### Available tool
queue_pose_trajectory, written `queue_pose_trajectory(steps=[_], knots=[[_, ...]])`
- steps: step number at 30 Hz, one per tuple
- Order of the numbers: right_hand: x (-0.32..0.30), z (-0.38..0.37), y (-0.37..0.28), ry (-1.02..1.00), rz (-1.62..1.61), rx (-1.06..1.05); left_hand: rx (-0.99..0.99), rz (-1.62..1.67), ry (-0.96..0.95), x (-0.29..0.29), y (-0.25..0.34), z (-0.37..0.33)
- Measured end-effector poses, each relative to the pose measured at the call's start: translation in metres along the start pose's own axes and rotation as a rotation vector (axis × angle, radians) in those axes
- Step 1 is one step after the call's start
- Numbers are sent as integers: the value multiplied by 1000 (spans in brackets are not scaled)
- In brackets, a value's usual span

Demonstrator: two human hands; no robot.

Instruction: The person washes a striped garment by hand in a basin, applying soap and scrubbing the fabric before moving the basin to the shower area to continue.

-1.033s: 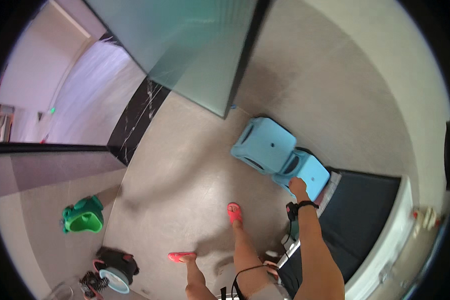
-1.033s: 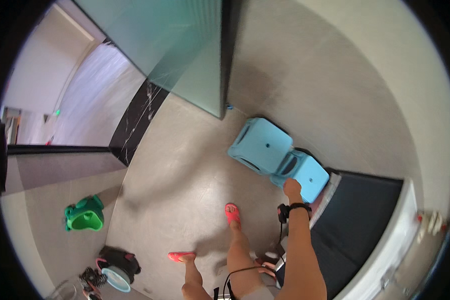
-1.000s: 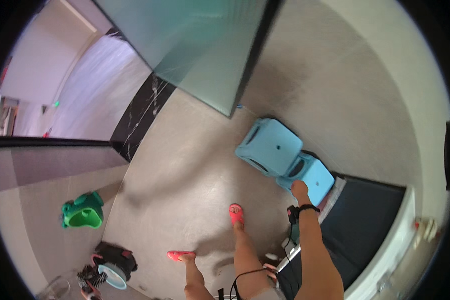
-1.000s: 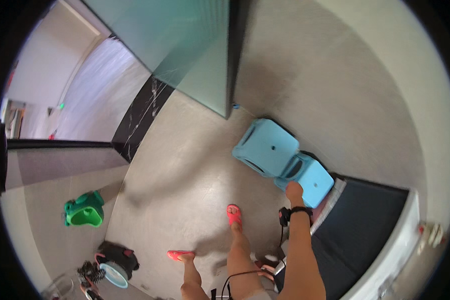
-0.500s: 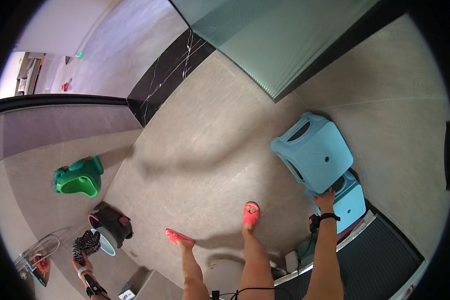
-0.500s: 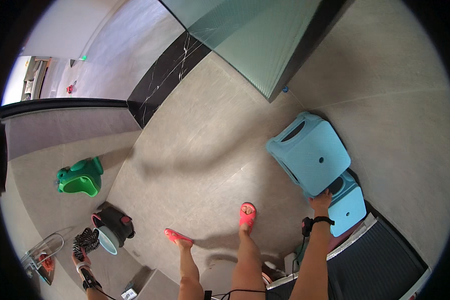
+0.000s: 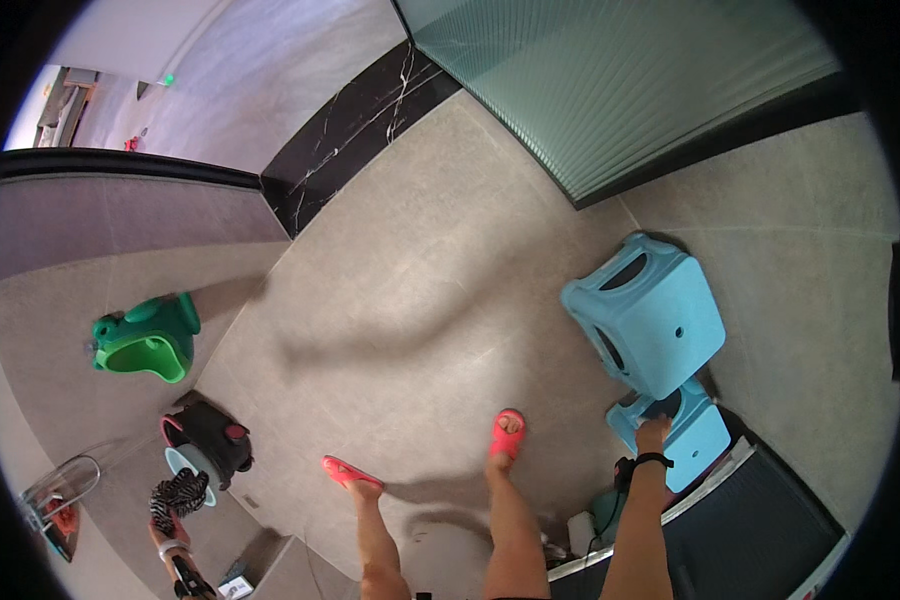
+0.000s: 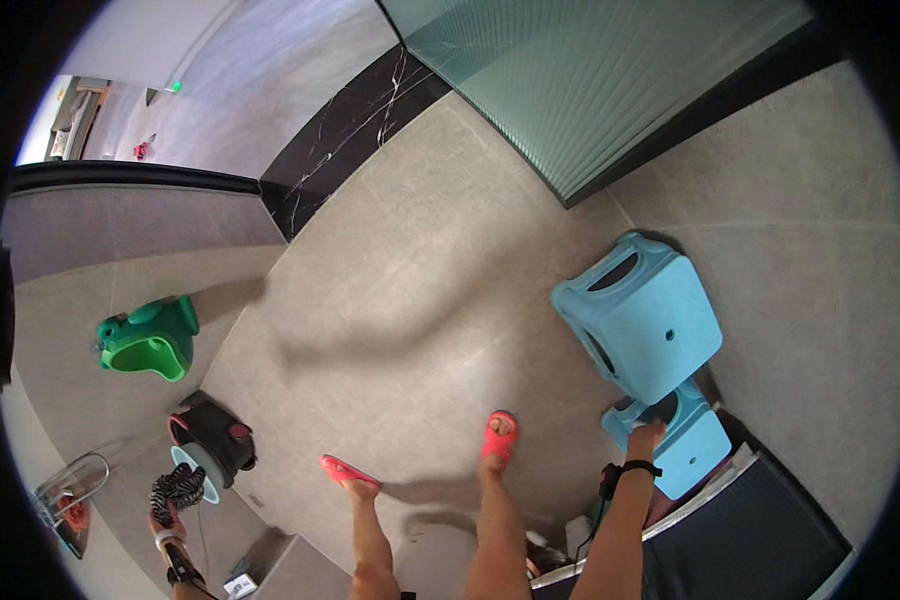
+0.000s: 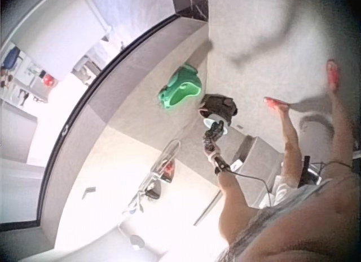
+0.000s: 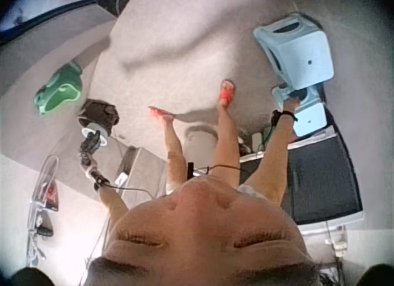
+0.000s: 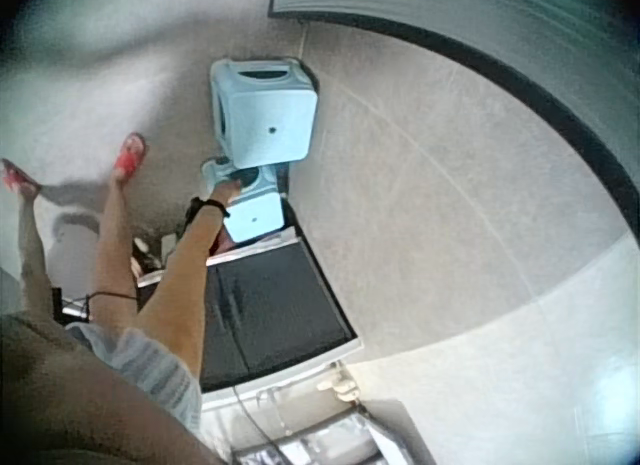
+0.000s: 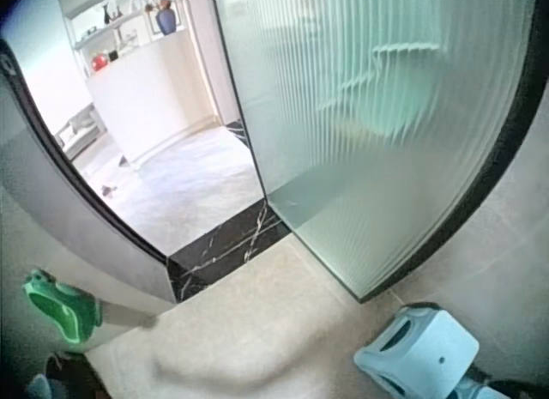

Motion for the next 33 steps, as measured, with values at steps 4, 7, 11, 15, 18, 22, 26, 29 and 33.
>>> queue_pose_trajectory(steps=[4,7,11,15,18,22,26,29,33], knots=[[-28,39,-59,157,-54,-108,234,-175,287,-46,71,-15],[0,83,-28,94,-9,-100,-129,110,359,23,44,28],[-2,126,-19,241,-177,-135,42,102,539,-67,409,3],[-23,176,-62,373,-116,-339,253,200,806,-122,563,43],[-49,210,-94,404,-100,-407,197,255,821,-164,569,45],[-114,262,-133,623,-112,-451,190,251,684,-203,587,43],[-208,330,-223,736,-416,-570,263,322,601,-274,609,31],[-263,382,-308,760,-319,-680,223,339,629,-297,617,23],[-315,452,-433,602,-105,-809,219,426,668,-349,615,20]])
Point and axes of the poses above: each hand's wrist, its own z-axis away from the middle knuckle, its own x-axis out of the palm, y = z × x, the point moved 7 cm from there along -z, towards the middle knuckle, and after that the axes turned 2 degrees about y, right-handed, at the moved point
